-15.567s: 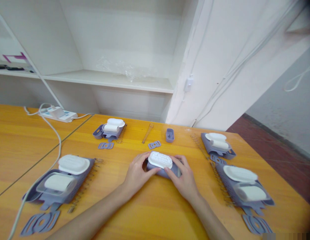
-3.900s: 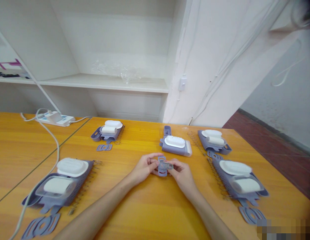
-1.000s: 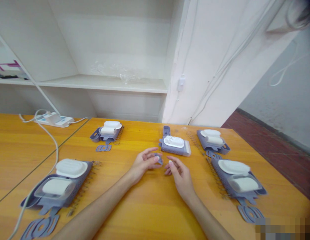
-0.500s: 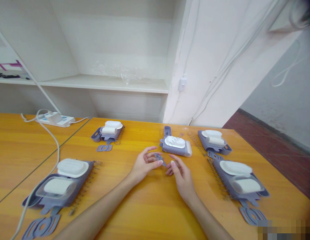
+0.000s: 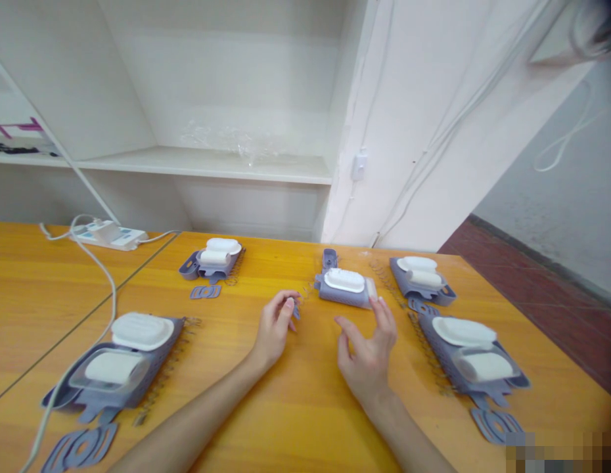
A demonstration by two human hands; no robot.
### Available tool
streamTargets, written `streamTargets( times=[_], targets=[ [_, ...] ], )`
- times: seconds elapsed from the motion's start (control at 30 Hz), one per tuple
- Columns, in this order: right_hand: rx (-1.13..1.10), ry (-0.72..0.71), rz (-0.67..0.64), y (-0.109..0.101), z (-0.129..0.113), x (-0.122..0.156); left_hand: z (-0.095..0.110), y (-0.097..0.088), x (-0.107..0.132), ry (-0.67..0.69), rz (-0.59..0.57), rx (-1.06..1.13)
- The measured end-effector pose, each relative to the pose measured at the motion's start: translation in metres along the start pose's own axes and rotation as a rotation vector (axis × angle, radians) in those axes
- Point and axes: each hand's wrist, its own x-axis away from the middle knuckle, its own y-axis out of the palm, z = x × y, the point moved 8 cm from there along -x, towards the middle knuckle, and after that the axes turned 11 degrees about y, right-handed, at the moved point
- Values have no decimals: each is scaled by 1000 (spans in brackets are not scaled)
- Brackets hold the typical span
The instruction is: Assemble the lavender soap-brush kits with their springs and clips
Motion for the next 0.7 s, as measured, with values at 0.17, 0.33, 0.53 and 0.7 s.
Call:
streamTargets(
  times=[0.17,0.33,0.53,0.7],
  targets=[
    [228,-215,-247,22,-21,7,20,4,1,195,-106,-237],
    [326,-194,-277,28,-13,5,28,22,4,276,-316,-320],
    [292,-124,-306,32,-4,5,27,32,-4,258,-406,-296],
    [237,-88,-258,33,3,3,14,24,-47,220,-284,-538]
  ],
)
